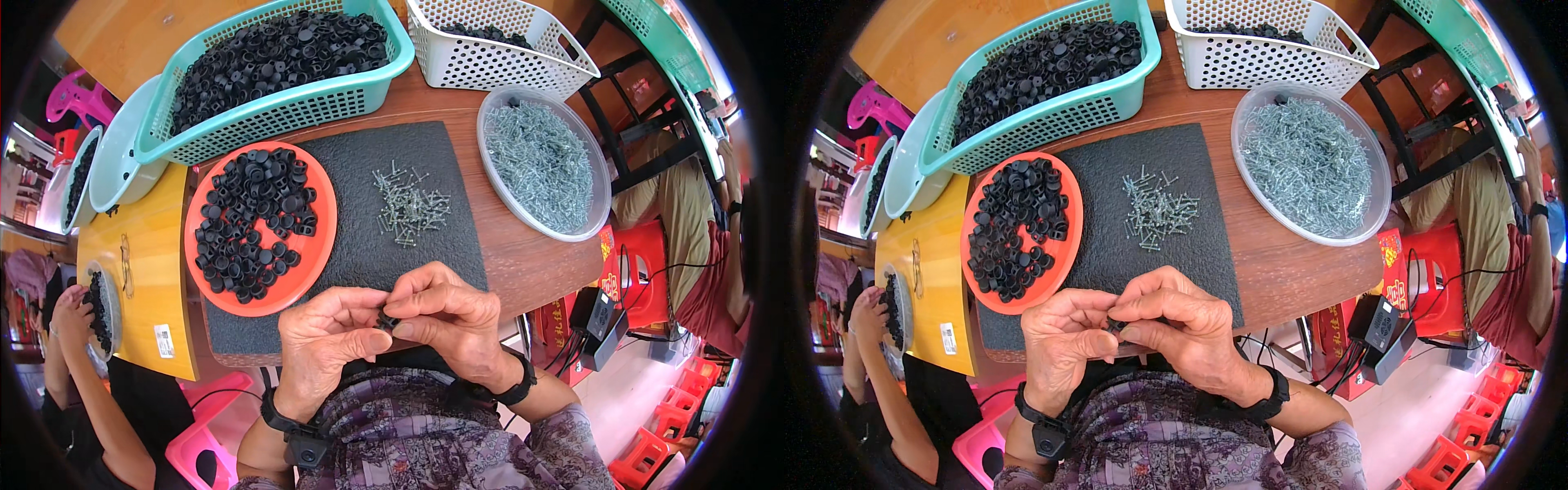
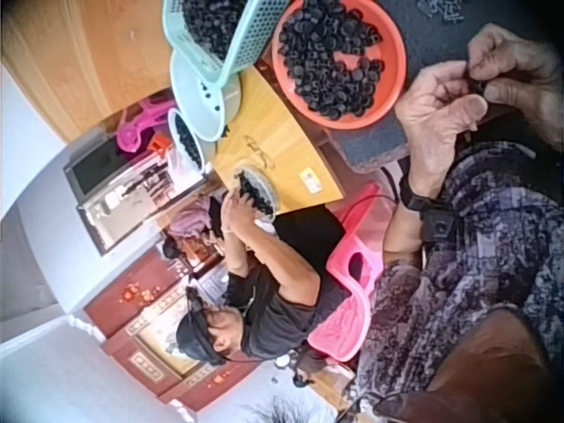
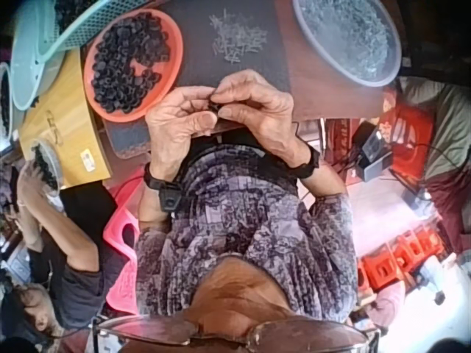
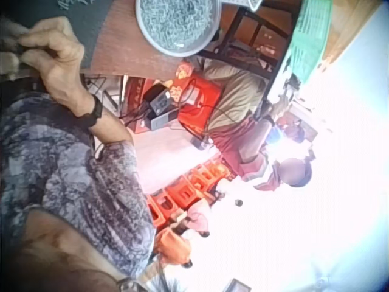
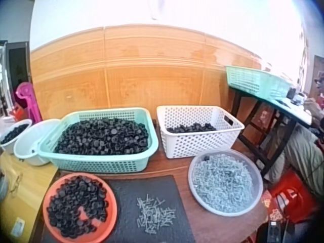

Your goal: Assembling small black plastic components by inserting metal pins.

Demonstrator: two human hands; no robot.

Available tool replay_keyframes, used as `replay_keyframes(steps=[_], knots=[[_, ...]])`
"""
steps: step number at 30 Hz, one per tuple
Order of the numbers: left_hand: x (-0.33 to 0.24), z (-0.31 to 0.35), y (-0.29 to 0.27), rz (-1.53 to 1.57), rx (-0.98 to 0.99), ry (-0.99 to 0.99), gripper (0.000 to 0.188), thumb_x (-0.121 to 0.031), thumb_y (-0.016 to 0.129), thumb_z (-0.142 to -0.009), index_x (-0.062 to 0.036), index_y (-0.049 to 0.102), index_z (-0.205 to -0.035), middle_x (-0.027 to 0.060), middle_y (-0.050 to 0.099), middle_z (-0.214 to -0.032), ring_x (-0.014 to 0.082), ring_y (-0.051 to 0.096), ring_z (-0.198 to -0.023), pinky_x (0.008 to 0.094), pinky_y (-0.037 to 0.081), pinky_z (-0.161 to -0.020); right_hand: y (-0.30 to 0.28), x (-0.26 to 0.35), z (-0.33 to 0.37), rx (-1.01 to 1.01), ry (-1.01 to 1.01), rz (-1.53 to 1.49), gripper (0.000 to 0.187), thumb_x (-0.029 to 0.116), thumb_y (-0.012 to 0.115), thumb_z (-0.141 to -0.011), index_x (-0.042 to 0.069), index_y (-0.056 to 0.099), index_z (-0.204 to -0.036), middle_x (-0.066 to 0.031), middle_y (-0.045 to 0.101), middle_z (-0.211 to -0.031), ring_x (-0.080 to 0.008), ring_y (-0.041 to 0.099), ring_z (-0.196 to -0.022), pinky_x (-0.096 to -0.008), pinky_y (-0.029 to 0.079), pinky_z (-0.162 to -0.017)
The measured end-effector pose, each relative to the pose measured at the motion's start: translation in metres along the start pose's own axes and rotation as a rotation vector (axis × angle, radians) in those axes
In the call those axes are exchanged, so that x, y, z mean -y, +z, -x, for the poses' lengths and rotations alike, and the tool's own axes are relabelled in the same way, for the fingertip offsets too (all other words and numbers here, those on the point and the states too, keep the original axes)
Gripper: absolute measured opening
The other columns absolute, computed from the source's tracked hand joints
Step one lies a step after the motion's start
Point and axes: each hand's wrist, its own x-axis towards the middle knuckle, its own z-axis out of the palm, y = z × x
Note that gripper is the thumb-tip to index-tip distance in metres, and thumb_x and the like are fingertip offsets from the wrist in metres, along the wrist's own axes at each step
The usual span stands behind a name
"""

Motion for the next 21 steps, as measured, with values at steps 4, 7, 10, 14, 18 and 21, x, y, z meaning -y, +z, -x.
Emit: replay_keyframes(steps=[4, 7, 10, 14, 18, 21], knots=[[0.0016, -0.0002, -0.001, 0.007, 0.023, -0.001, 0.034, 0.003, 0.073, -0.072, 0.0065, 0.061, -0.103, 0.0108, 0.064, -0.081, 0.012, 0.06, -0.065, 0.0215, 0.049, -0.056, -0.001, 0.0018, 0.0007, -0.005, 0.068, -0.022, 0.021, -0.009, 0.068, -0.073, 0.001, 0.068, -0.091, -0.0058, 0.058, -0.09, -0.0096, 0.058, -0.076, -0.0199, 0.05, -0.06], [0.001, -0.0003, -0.0006, -0.017, 0.017, 0.002, 0.034, 0.004, 0.073, -0.072, 0.0067, 0.061, -0.104, 0.0107, 0.064, -0.079, 0.0122, 0.06, -0.064, 0.0218, 0.049, -0.055, -0.0022, 0.0034, -0.0001, -0.003, 0.108, -0.032, 0.021, -0.01, 0.068, -0.073, 0.001, 0.068, -0.091, -0.005, 0.057, -0.088, -0.0086, 0.058, -0.073, -0.0196, 0.05, -0.059], [0.0021, -0.002, 0.0018, 0.041, -0.013, 0.005, 0.035, 0.003, 0.076, -0.066, 0.0094, 0.06, -0.097, 0.0149, 0.064, -0.076, 0.0161, 0.063, -0.061, 0.0248, 0.053, -0.05, -0.0017, 0.0044, 0.0001, -0.028, 0.154, -0.106, 0.02, -0.011, 0.067, -0.073, 0.0, 0.067, -0.09, -0.0047, 0.057, -0.087, -0.0087, 0.059, -0.072, -0.0203, 0.051, -0.058], [0.0036, -0.0017, 0.002, 0.035, -0.015, 0.014, 0.036, 0.001, 0.076, -0.067, 0.0092, 0.06, -0.097, 0.0149, 0.064, -0.076, 0.0167, 0.064, -0.061, 0.0248, 0.053, -0.05, 0.0003, 0.0063, 0.0002, -0.071, 0.208, -0.233, 0.021, -0.012, 0.066, -0.074, -0.001, 0.065, -0.092, -0.0044, 0.058, -0.084, -0.0098, 0.061, -0.072, -0.0211, 0.052, -0.058], [0.0057, -0.0025, -0.0006, -0.011, 0.042, 0.049, 0.032, -0.002, 0.075, -0.072, 0.0072, 0.058, -0.097, 0.0118, 0.064, -0.077, 0.0133, 0.062, -0.062, 0.0226, 0.051, -0.052, 0.0013, 0.0063, 0.0017, -0.085, 0.229, -0.219, 0.022, -0.013, 0.066, -0.074, -0.001, 0.065, -0.093, -0.0044, 0.059, -0.083, -0.0097, 0.061, -0.071, -0.0213, 0.052, -0.057], [0.007, -0.0022, -0.0013, -0.024, 0.07, 0.029, 0.028, -0.004, 0.072, -0.076, 0.0056, 0.058, -0.098, 0.009, 0.064, -0.078, 0.0097, 0.059, -0.063, 0.0203, 0.048, -0.054, 0.0018, 0.0086, 0.0031, -0.093, 0.256, -0.213, 0.022, -0.012, 0.066, -0.074, -0.001, 0.065, -0.093, -0.0042, 0.059, -0.082, -0.0097, 0.062, -0.07, -0.0212, 0.052, -0.057]])
